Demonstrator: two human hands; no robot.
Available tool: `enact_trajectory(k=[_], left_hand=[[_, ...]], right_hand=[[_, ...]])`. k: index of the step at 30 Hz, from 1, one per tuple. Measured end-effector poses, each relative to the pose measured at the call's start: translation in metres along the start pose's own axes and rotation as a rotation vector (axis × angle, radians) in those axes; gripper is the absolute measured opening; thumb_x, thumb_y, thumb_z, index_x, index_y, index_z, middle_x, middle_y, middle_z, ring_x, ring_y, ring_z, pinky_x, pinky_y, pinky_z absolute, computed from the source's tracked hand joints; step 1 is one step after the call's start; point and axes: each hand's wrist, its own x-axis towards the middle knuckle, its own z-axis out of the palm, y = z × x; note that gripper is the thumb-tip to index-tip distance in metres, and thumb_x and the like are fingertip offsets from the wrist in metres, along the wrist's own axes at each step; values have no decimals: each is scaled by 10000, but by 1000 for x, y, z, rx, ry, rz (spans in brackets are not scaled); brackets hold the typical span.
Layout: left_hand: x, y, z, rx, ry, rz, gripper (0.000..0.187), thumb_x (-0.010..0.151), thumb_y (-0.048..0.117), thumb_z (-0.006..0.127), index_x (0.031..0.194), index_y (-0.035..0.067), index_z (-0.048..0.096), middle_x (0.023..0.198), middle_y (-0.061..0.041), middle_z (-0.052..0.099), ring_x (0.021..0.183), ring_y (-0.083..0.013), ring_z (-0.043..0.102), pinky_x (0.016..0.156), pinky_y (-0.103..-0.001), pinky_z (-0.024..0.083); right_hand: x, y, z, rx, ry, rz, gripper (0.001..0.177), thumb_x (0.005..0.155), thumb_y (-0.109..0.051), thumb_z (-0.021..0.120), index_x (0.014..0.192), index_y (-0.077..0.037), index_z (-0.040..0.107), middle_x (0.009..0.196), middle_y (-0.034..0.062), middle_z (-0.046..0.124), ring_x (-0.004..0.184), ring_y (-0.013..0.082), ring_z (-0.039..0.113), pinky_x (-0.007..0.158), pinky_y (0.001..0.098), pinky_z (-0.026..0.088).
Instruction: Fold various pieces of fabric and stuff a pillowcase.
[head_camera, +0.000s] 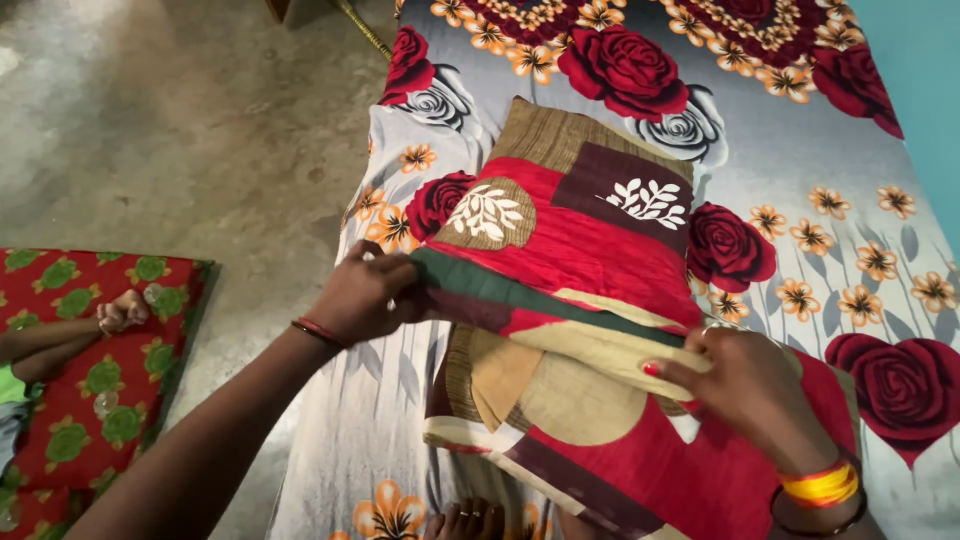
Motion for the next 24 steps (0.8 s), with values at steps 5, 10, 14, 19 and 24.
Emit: enact_trajectory(k=[5,10,14,19,24], left_hand=[[6,-50,19,-315,-261,-436,190,661,155,772,823,71,719,754,-54,724,740,-217,692,756,-373,512],[41,-78,11,-898,-417,-543,219,683,146,803,843,2,761,743,-69,727,706,-127,665,669,-315,547],[62,-79,-6,-893,-565,-877,242,792,242,808,916,34,803,768,-11,702,681,-109,591,602,-318,472],[60,-89,24,-482,-636,-535,249,861,291,778,937,55,807,754,-47,748,698,-136,671,664,-319,537],[31,-97,57,-771,-287,-494,166,935,191,713,991,42,762,863,-18,763,820,-86,670,792,-279,544]], right_hand=[[29,52,37,257,23,-23,486,775,-472,828,622,-33,684,492,48,536,478,155,495,484,347,393],[46,101,74,547,32,29,458,860,-329,821,610,0,623,539,-15,452,521,63,361,467,284,291],[44,94,71,669,45,48,332,859,-239,810,654,-19,669,572,-52,483,531,42,356,468,255,286],[39,94,77,768,125,-38,254,859,-209,785,704,-33,687,599,-79,530,540,17,387,472,233,311],[35,85,82,812,213,-62,265,926,-164,768,733,-9,672,639,-52,518,587,29,373,511,230,299]])
